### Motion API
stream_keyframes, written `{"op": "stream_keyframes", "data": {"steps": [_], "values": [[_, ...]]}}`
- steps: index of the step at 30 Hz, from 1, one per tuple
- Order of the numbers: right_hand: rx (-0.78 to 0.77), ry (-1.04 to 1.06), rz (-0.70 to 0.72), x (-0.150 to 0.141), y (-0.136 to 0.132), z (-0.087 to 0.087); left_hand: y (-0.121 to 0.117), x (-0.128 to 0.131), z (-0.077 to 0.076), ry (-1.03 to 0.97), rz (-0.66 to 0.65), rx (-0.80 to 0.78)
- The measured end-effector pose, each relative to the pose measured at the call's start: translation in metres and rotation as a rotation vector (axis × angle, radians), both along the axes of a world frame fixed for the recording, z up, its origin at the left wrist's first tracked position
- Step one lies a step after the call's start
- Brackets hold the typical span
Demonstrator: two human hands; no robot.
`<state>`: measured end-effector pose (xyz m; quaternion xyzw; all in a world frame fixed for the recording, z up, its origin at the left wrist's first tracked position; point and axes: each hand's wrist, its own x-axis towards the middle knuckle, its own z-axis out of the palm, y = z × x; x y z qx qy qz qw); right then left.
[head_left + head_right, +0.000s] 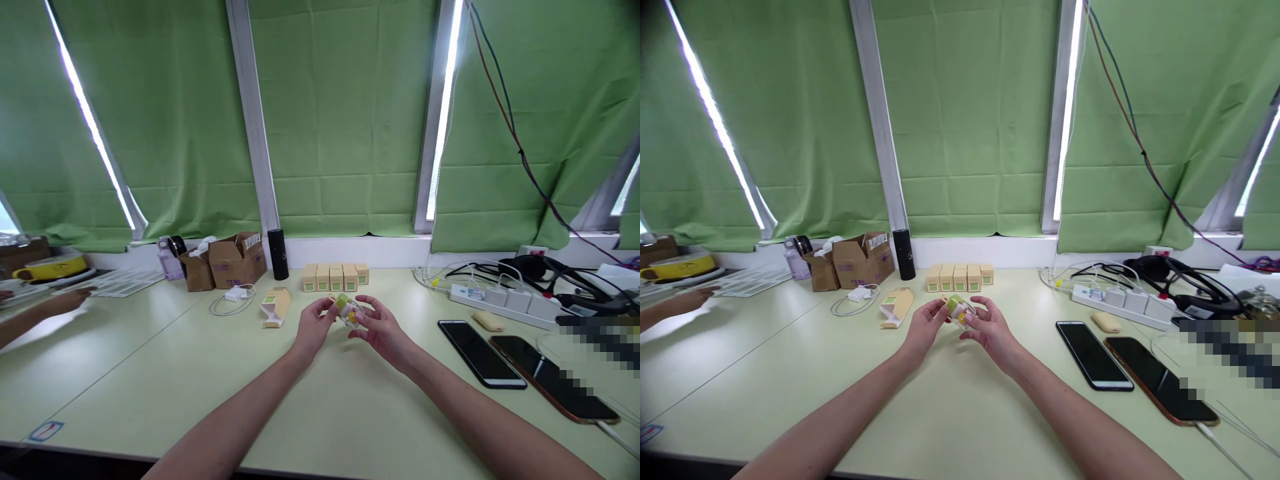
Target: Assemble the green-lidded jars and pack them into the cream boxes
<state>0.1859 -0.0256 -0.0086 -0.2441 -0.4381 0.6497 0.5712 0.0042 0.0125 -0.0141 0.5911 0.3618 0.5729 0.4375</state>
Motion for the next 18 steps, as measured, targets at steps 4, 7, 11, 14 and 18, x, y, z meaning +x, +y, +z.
{"op": "stream_keyframes", "data": {"steps": [4, 7, 11, 14, 18], "values": [[0.001, -0.006, 0.002, -0.0010, 0.0002, 0.0010, 0.0010, 0.0001, -0.0027, 0.022, 0.000, 0.023], [0.007, -0.009, 0.007, -0.0012, 0.0012, 0.0003, 0.0015, 0.0005, -0.0034, 0.028, 0.004, 0.038], [0.008, -0.011, 0.005, -0.0011, 0.0018, -0.0008, 0.0008, 0.0010, -0.0021, 0.030, -0.008, 0.034], [0.007, -0.013, -0.001, -0.0012, 0.0012, -0.0006, -0.0004, 0.0014, -0.0014, 0.024, -0.017, 0.021], [0.000, -0.014, -0.005, -0.0014, 0.0005, -0.0001, -0.0022, 0.0014, -0.0018, 0.026, -0.030, 0.021]]}}
